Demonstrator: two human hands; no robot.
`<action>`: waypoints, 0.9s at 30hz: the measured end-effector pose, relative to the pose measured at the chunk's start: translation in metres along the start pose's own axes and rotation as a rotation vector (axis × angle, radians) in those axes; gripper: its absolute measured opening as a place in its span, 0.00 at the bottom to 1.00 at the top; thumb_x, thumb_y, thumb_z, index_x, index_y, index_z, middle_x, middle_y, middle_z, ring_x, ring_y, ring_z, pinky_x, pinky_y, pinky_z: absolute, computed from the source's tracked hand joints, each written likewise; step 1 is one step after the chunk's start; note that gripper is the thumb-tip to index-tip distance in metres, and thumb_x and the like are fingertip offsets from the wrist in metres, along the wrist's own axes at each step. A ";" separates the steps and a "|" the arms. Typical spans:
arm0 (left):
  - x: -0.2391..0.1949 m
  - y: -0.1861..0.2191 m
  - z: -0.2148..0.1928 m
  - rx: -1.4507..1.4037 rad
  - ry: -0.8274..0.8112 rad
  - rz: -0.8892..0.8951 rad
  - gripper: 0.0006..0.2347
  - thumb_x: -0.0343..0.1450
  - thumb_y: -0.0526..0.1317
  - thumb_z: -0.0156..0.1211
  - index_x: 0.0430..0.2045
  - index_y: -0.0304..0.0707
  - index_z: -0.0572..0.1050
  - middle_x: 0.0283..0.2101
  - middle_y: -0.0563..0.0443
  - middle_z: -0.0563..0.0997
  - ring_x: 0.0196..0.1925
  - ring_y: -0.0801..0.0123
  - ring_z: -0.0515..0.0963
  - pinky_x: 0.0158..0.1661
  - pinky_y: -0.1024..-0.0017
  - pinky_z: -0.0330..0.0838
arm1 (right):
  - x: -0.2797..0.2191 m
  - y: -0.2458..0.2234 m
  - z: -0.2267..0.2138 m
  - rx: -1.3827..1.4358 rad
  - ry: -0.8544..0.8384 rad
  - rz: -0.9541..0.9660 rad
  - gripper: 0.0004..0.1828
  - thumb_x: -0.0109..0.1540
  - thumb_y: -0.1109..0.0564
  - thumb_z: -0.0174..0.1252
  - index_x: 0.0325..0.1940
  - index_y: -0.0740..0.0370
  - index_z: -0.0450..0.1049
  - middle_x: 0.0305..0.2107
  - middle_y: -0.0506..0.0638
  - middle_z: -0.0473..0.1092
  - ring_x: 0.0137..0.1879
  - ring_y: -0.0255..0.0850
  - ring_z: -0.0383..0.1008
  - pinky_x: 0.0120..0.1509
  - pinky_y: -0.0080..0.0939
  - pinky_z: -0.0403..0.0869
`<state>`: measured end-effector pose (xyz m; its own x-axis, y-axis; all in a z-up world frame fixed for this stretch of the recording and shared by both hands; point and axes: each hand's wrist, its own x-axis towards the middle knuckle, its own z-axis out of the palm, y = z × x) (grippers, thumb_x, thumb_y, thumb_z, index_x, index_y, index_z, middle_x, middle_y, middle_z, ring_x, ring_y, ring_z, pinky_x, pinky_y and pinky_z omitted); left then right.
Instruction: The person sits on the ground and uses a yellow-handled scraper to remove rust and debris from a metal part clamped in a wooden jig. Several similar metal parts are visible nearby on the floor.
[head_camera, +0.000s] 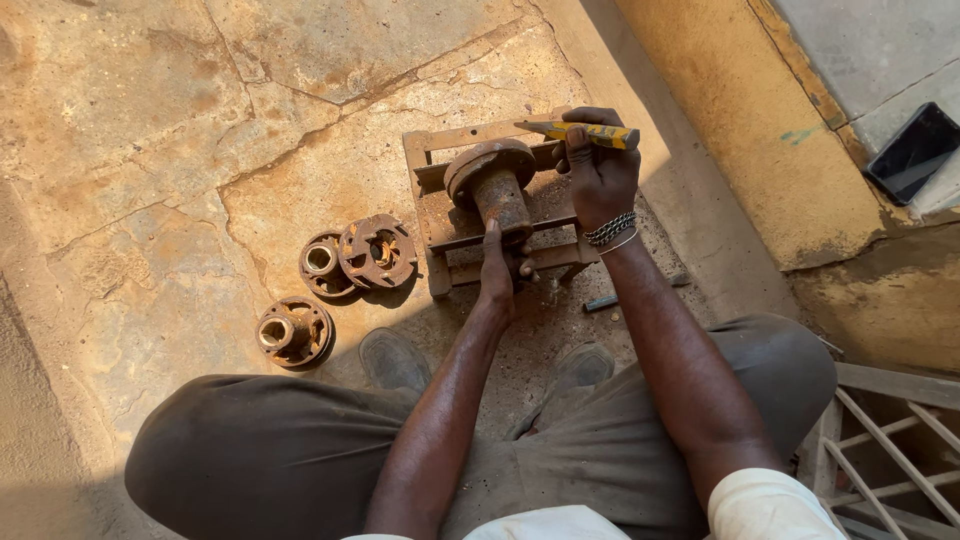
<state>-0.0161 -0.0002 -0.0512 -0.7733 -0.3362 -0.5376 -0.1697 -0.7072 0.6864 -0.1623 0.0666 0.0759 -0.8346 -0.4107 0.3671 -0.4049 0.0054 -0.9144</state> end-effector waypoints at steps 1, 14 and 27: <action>-0.002 0.001 0.000 0.005 0.003 -0.005 0.36 0.71 0.72 0.39 0.50 0.34 0.70 0.33 0.54 0.71 0.26 0.77 0.69 0.29 0.68 0.72 | -0.001 0.000 0.003 0.047 0.007 -0.033 0.17 0.73 0.46 0.57 0.52 0.63 0.74 0.32 0.50 0.75 0.36 0.33 0.77 0.37 0.33 0.76; -0.004 0.009 0.004 0.047 0.022 -0.037 0.36 0.72 0.71 0.40 0.53 0.32 0.71 0.33 0.53 0.70 0.27 0.77 0.70 0.30 0.68 0.74 | 0.001 -0.001 0.003 -0.592 -0.142 0.015 0.14 0.73 0.49 0.57 0.48 0.61 0.79 0.29 0.54 0.79 0.36 0.39 0.78 0.39 0.41 0.74; 0.001 0.011 0.004 0.041 -0.017 0.011 0.37 0.71 0.72 0.39 0.54 0.35 0.74 0.31 0.55 0.69 0.24 0.79 0.68 0.27 0.70 0.72 | 0.008 -0.005 0.006 -0.371 -0.127 0.188 0.12 0.70 0.49 0.58 0.48 0.60 0.78 0.26 0.49 0.78 0.32 0.34 0.79 0.37 0.35 0.76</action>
<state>-0.0209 -0.0062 -0.0424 -0.7852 -0.3336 -0.5217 -0.1852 -0.6774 0.7119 -0.1645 0.0580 0.0827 -0.8636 -0.4797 0.1550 -0.3762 0.4085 -0.8316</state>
